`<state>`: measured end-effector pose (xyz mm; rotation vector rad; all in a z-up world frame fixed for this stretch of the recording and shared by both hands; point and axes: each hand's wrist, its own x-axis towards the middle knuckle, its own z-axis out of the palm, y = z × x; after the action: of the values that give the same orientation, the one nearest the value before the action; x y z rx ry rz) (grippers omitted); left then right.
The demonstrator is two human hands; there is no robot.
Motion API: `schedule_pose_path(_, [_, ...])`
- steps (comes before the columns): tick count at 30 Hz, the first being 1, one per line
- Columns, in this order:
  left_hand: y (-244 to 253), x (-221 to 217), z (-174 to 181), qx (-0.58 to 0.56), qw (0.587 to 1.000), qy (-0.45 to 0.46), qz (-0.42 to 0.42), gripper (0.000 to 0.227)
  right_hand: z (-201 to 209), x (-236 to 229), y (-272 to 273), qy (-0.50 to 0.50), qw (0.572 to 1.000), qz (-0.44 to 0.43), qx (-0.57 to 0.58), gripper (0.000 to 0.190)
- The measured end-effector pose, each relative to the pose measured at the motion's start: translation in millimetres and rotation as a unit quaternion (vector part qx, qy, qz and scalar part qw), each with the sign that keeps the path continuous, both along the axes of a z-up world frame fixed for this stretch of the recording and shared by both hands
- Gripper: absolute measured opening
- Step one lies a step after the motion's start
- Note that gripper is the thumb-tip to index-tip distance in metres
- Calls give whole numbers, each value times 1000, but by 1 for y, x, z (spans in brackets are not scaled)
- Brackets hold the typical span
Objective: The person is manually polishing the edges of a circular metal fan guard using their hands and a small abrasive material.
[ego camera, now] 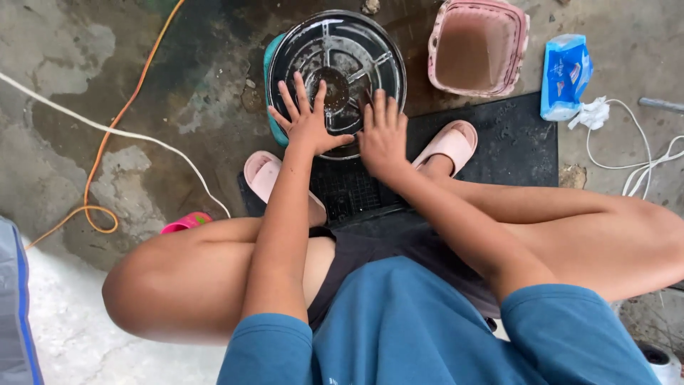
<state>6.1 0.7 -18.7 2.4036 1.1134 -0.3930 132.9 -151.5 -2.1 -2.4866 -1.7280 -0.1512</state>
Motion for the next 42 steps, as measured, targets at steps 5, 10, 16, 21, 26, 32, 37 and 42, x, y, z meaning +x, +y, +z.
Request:
schedule_pose_path(5, [-3, -3, 3, -5, 1000, -2, 7, 143, 2, 17, 23, 102, 993, 51, -17, 82])
schedule_pose_path(10, [0, -1, 8, -23, 1000, 10, 10, 137, 12, 11, 27, 106, 993, 43, -30, 86])
schedule_pose_path(16, [3, 4, 24, -45, 998, 25, 25, 129, 6, 17, 31, 134, 987, 19, -85, 97])
schedule_pose_path(21, [-3, 5, 30, -8, 1000, 20, 14, 114, 11, 1, 21, 100, 993, 17, -64, 96])
schedule_pose_path(26, [-7, 7, 37, -75, 996, 20, 48, 126, -4, 15, 35, 102, 994, 27, -28, 96])
schedule_pose_path(32, [-4, 6, 33, -59, 997, 29, 28, 132, -6, 2, -1, 57, 997, 56, -12, 96])
schedule_pose_path(37, [-6, 4, 32, -74, 997, 14, 32, 134, -12, 28, 31, 29, 997, 49, 49, 88])
schedule_pose_path(42, [1, 8, 30, -73, 997, 16, 36, 133, -6, 8, 7, 97, 989, 43, -104, 101])
